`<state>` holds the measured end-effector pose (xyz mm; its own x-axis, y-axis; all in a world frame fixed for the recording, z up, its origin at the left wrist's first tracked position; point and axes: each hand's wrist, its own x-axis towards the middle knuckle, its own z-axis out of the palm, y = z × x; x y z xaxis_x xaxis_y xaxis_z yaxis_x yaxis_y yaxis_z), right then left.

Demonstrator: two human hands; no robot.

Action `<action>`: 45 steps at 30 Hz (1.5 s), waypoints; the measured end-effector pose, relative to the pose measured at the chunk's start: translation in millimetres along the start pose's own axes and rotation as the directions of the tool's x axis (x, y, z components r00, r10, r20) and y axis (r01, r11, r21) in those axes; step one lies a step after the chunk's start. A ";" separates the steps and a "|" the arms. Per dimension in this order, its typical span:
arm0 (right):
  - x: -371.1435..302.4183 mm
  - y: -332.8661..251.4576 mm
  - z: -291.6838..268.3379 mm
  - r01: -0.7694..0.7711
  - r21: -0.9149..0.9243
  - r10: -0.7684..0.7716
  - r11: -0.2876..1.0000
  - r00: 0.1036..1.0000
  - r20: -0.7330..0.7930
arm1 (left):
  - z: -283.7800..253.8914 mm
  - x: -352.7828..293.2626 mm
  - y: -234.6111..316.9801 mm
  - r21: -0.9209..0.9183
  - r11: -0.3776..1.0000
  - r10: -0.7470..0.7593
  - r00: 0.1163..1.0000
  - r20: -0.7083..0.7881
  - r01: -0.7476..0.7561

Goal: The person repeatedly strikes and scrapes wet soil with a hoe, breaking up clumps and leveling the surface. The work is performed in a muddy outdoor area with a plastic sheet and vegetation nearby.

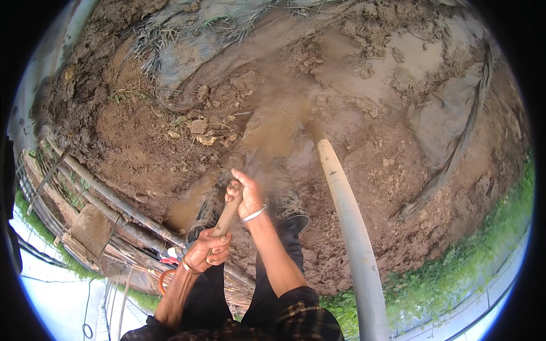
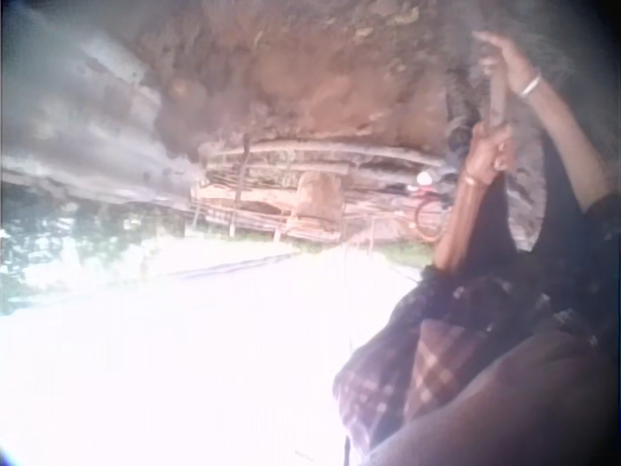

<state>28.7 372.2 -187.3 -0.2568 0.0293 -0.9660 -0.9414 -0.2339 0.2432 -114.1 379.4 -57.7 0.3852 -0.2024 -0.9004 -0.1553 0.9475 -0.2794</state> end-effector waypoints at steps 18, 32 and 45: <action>-78.2 38.6 110.8 0.243 -0.371 -0.183 0.896 0.965 0.188 | -5.8 -65.7 9.0 -0.037 0.946 0.323 0.935 0.144 -0.321; -88.8 41.6 56.0 0.240 -0.267 -0.250 0.933 0.968 -0.001 | -18.3 -68.0 -23.4 0.028 0.994 0.100 0.981 0.166 -0.106; -139.6 -26.4 126.0 0.401 -0.190 -0.351 0.896 0.903 0.248 | 56.0 -67.8 61.5 0.336 0.808 0.459 0.874 0.157 -0.484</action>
<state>61.8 496.7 -47.9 0.0444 0.3494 -0.9359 -0.9050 -0.3827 -0.1858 -98.9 465.3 4.9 0.4082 0.2967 -0.8633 -0.0061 0.9466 0.3225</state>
